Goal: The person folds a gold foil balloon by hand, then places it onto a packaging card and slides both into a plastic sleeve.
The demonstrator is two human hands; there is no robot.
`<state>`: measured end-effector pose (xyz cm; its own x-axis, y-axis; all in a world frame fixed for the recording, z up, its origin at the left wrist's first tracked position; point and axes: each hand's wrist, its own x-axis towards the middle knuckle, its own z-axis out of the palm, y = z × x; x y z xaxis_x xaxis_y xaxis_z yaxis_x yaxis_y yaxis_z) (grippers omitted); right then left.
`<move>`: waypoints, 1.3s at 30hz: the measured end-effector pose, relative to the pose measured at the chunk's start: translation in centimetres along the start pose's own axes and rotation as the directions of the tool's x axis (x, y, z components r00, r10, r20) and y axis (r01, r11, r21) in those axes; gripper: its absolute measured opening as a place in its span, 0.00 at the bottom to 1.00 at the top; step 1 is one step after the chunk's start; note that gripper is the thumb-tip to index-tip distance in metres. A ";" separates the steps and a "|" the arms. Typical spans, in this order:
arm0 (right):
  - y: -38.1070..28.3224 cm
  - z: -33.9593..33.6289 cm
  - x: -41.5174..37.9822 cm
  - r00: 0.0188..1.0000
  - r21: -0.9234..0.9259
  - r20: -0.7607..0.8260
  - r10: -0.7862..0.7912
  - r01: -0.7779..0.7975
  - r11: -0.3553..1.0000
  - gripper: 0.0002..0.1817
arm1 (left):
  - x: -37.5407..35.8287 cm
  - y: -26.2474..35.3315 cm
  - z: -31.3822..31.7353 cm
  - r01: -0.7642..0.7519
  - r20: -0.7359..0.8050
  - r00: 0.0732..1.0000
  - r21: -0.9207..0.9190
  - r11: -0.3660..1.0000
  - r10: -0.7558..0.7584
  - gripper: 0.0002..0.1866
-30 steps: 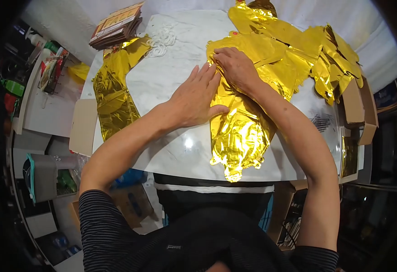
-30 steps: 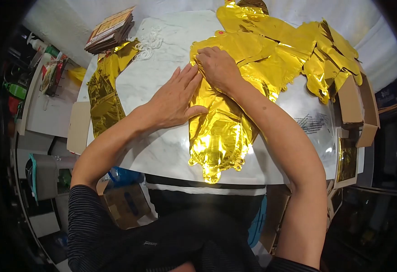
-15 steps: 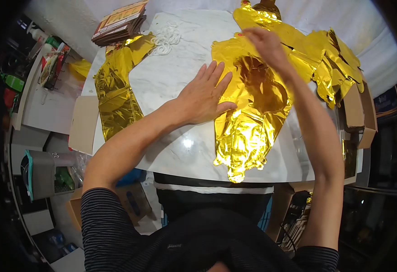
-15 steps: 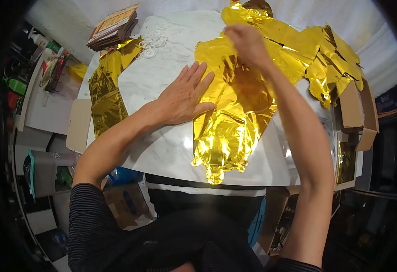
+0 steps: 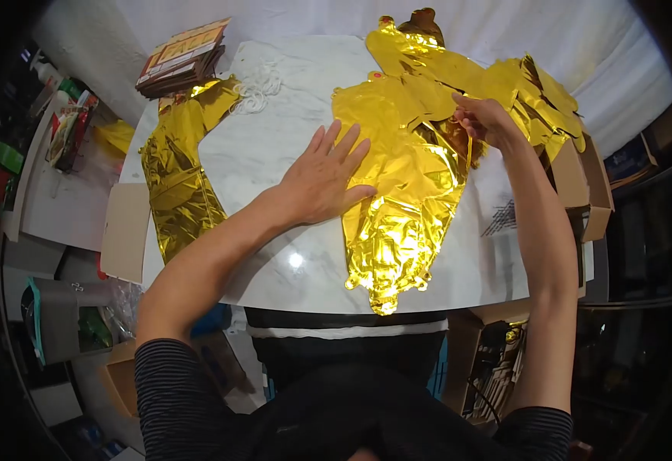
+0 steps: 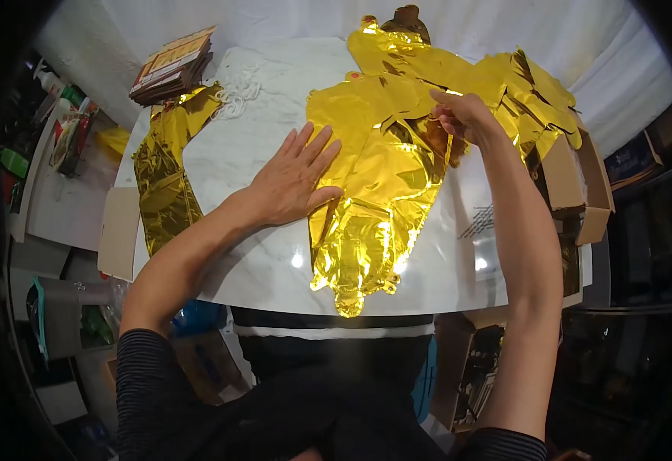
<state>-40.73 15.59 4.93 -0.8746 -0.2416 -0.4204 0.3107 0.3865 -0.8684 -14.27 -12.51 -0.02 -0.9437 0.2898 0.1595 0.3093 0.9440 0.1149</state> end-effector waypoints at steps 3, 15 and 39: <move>-0.2 1.4 2.3 1.000 -0.125 -0.001 0.023 -0.022 0.992 0.24 | -0.1 0.2 -0.3 0.009 0.008 1.000 -0.010 1.000 -0.009 0.47; -9.0 8.4 -4.9 0.926 -0.487 0.119 -0.359 0.369 0.791 0.21 | -0.1 0.2 -0.2 0.010 -0.009 1.000 -0.028 1.000 -0.011 0.46; 2.2 -4.1 -3.4 0.987 -0.472 -0.050 -0.154 0.112 0.874 0.20 | 0.0 -0.1 0.3 -0.004 0.002 1.000 -0.006 1.000 0.004 0.47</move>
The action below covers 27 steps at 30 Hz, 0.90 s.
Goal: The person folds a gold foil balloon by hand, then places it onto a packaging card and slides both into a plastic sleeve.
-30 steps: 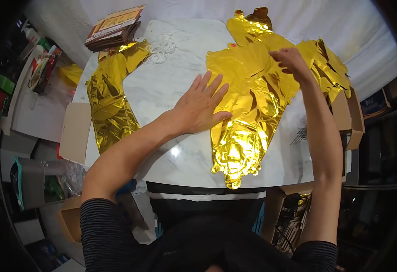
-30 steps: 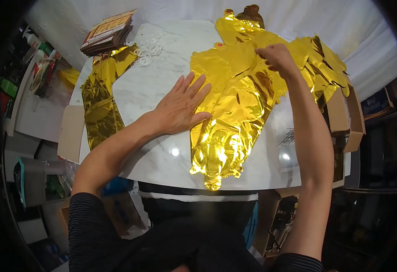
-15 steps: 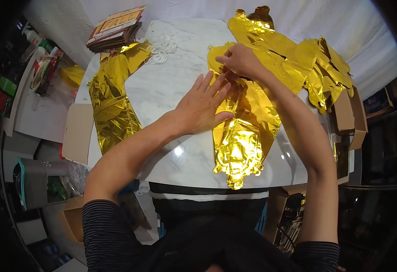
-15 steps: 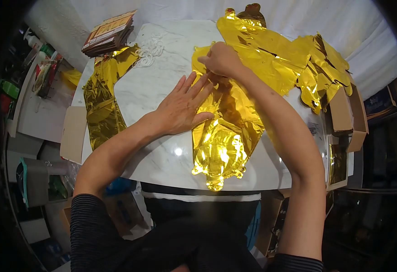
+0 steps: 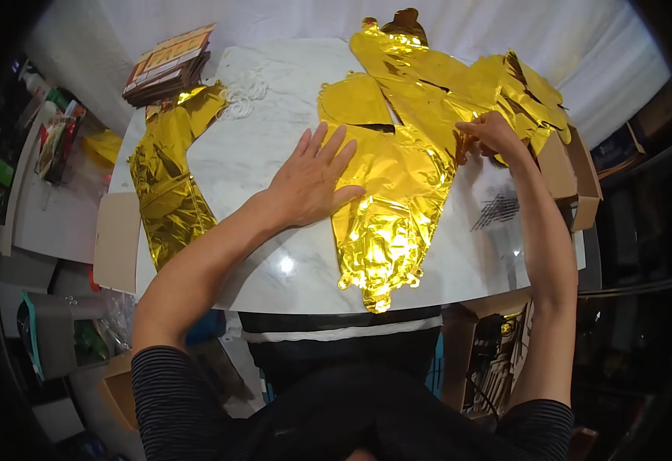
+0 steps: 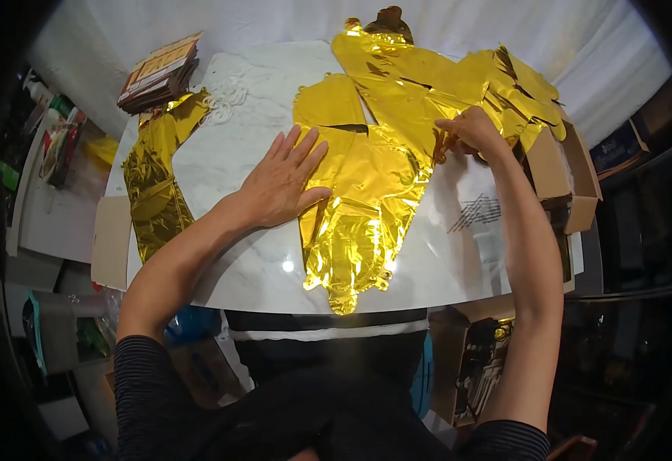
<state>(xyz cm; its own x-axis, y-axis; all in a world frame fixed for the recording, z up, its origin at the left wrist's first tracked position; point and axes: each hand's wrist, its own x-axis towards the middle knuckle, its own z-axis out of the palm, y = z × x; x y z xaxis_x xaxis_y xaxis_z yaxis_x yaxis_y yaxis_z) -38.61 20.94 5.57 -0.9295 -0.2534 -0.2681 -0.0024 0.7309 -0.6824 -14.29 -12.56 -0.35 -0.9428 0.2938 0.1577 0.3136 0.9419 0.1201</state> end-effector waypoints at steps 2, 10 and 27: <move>-0.8 0.0 -0.7 0.999 -0.021 0.037 -0.011 0.012 1.000 0.20 | 0.0 -0.2 0.1 -0.003 0.002 1.000 0.004 1.000 0.003 0.46; -1.3 0.6 -0.8 0.994 0.047 0.079 -0.073 0.070 0.996 0.16 | 0.0 -0.1 -0.1 -0.009 0.004 1.000 0.003 1.000 0.009 0.46; -14.9 10.2 -4.1 0.894 -0.280 0.022 -0.447 0.435 0.856 0.39 | 0.0 0.0 -0.2 -0.012 -0.011 1.000 0.008 1.000 0.012 0.47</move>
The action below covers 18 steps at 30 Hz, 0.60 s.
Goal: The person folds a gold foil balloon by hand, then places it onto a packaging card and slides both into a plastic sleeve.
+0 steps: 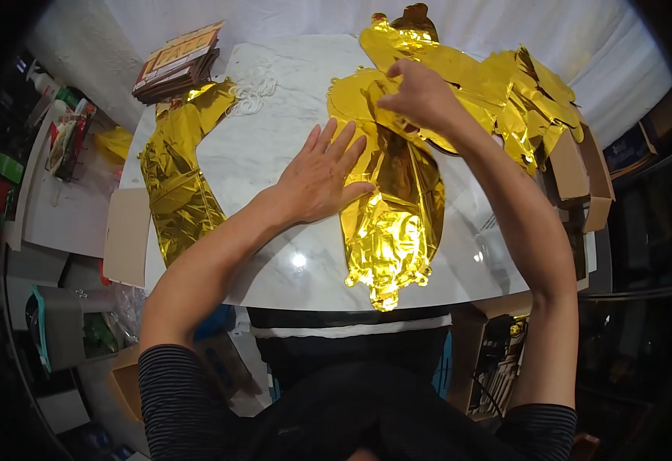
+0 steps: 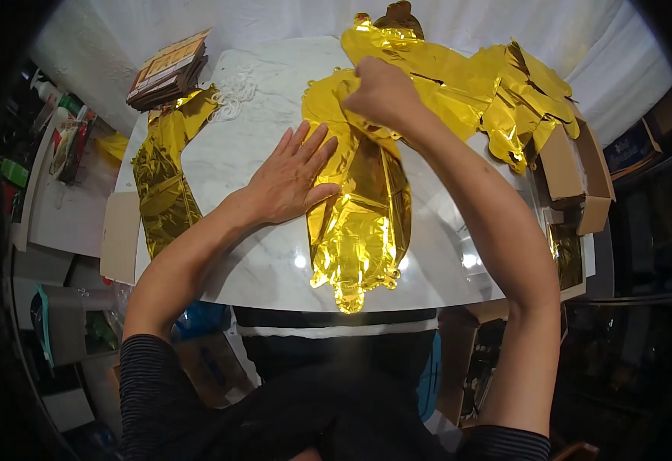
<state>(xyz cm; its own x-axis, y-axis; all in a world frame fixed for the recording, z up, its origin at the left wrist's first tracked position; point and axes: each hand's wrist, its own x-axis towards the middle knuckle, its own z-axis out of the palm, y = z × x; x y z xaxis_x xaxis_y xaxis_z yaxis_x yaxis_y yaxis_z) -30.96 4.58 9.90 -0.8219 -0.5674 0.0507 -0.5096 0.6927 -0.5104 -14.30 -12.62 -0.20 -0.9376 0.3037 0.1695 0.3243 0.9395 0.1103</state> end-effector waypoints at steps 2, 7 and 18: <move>-1.8 1.4 0.2 0.999 -0.068 -0.032 -0.040 0.038 0.997 0.37 | 0.1 0.1 -0.1 0.003 0.006 1.000 -0.003 1.000 -0.003 0.47; -3.3 4.4 0.9 1.000 0.117 0.022 0.008 -0.010 0.993 0.36 | 0.3 0.1 -0.4 0.027 0.083 0.996 0.031 0.999 -0.030 0.48; 6.4 1.7 -4.5 0.964 0.251 -0.206 -0.168 0.218 0.943 0.17 | 0.0 -0.1 0.0 -0.029 -0.048 0.998 -0.065 0.997 0.026 0.45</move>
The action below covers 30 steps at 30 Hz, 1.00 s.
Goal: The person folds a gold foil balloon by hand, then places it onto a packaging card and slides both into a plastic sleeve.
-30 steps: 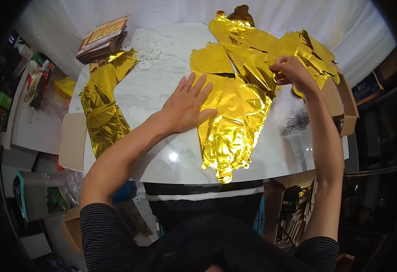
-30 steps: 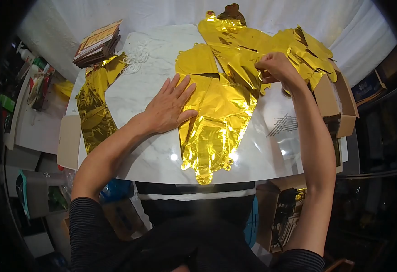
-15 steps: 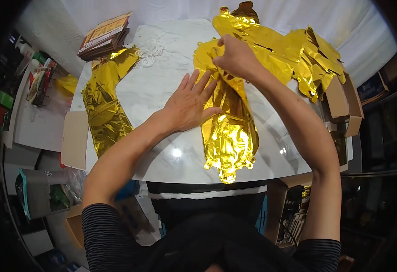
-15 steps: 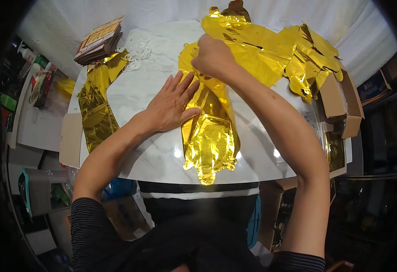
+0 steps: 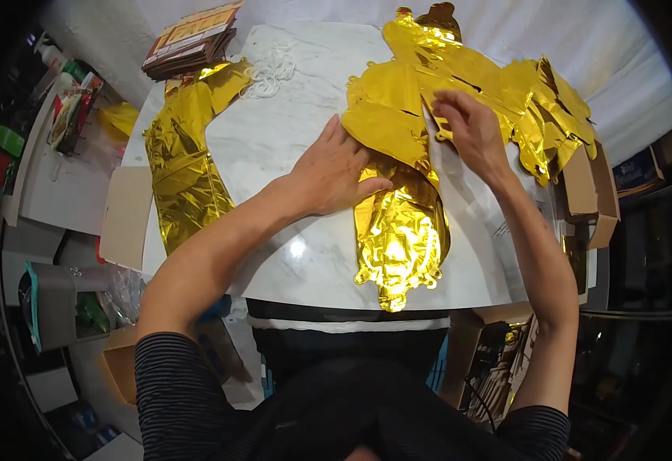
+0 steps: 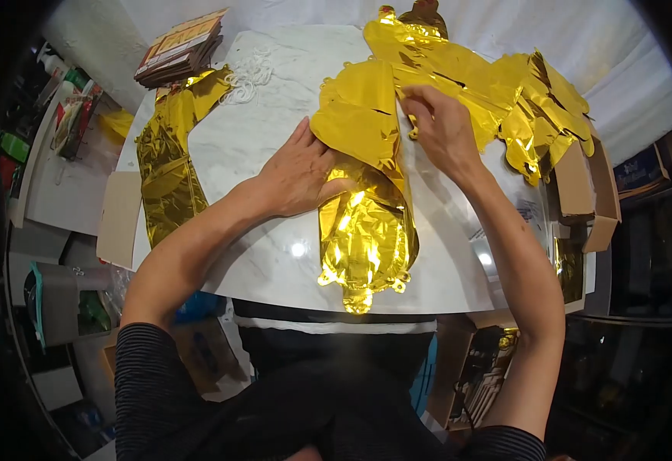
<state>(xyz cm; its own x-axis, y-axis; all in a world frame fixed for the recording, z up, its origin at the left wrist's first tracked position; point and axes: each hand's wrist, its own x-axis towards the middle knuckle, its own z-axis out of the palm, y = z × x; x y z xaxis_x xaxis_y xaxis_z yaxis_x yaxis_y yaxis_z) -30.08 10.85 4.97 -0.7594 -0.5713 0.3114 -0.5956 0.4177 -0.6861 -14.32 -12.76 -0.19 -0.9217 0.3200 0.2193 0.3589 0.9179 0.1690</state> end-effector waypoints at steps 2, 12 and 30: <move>3.9 0.3 -0.8 0.999 0.025 0.003 0.050 -0.050 0.998 0.16 | 0.1 -0.1 0.1 -0.008 0.000 1.000 0.017 1.000 0.008 0.45; 3.2 3.0 5.6 0.996 -0.206 0.072 -0.056 0.070 0.976 0.17 | 0.3 -0.1 -0.1 -0.015 -0.017 1.000 0.017 1.000 0.015 0.44; 1.9 4.1 4.4 0.978 -0.076 0.194 -0.071 0.087 0.993 0.12 | 0.3 0.1 -0.5 -0.014 0.026 1.000 -0.045 0.999 0.016 0.44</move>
<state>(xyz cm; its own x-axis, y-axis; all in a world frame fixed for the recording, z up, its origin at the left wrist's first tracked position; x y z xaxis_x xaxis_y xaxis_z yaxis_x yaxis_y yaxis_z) -33.45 6.25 2.36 -0.6500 -0.7255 0.2259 -0.6778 0.4191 -0.6041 -14.49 -12.64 0.38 -0.9195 0.3404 0.1968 0.3785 0.9017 0.2089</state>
